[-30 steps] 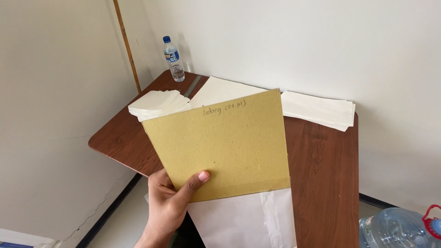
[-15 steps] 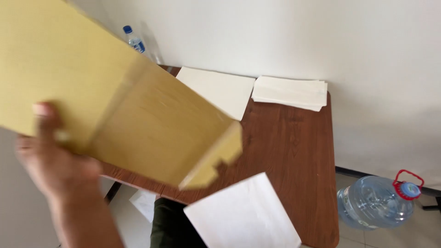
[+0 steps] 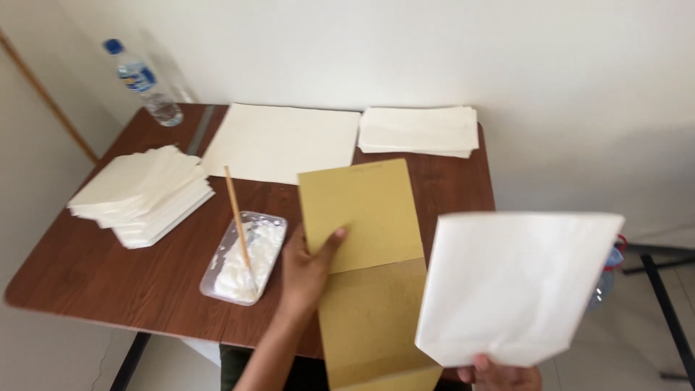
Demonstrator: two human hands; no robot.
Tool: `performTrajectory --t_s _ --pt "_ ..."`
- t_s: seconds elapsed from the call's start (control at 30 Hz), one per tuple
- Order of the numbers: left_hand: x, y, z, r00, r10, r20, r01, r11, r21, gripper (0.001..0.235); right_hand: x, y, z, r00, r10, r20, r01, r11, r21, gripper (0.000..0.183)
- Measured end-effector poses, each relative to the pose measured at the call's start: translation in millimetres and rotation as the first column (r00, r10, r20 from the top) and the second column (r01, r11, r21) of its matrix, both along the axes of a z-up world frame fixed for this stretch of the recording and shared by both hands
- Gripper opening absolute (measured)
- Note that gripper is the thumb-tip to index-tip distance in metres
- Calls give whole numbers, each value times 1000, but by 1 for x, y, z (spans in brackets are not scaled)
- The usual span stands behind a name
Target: The person applies white adhesive to folded white paper using a brush and presses the edges together. They then place a yellow cardboard template over the paper and smooth it down.
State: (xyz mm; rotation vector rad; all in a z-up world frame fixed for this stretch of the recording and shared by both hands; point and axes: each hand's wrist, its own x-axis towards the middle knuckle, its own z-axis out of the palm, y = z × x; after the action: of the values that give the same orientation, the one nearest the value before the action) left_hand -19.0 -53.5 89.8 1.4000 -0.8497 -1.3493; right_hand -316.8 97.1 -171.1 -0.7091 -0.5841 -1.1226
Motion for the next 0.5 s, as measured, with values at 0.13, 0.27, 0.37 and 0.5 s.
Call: performTrajectory --t_s 0.13,0.27,0.37,0.5 --pt "-23 -21 -60 926 -162 341 221 965 -141 63 84 9 121 97 -556 -826 987 -54 152 25" --pt "-3 -9 -62 715 -222 663 561 749 -354 105 101 -14 133 70 -374 -925 971 -186 148 29" --pt "7 25 -32 720 -574 390 691 642 -333 86 112 -22 139 33 -457 -889 995 -72 75 58" --pt "5 48 -55 852 -448 272 523 691 -499 21 132 -32 160 -18 -356 -934 998 45 -37 53"
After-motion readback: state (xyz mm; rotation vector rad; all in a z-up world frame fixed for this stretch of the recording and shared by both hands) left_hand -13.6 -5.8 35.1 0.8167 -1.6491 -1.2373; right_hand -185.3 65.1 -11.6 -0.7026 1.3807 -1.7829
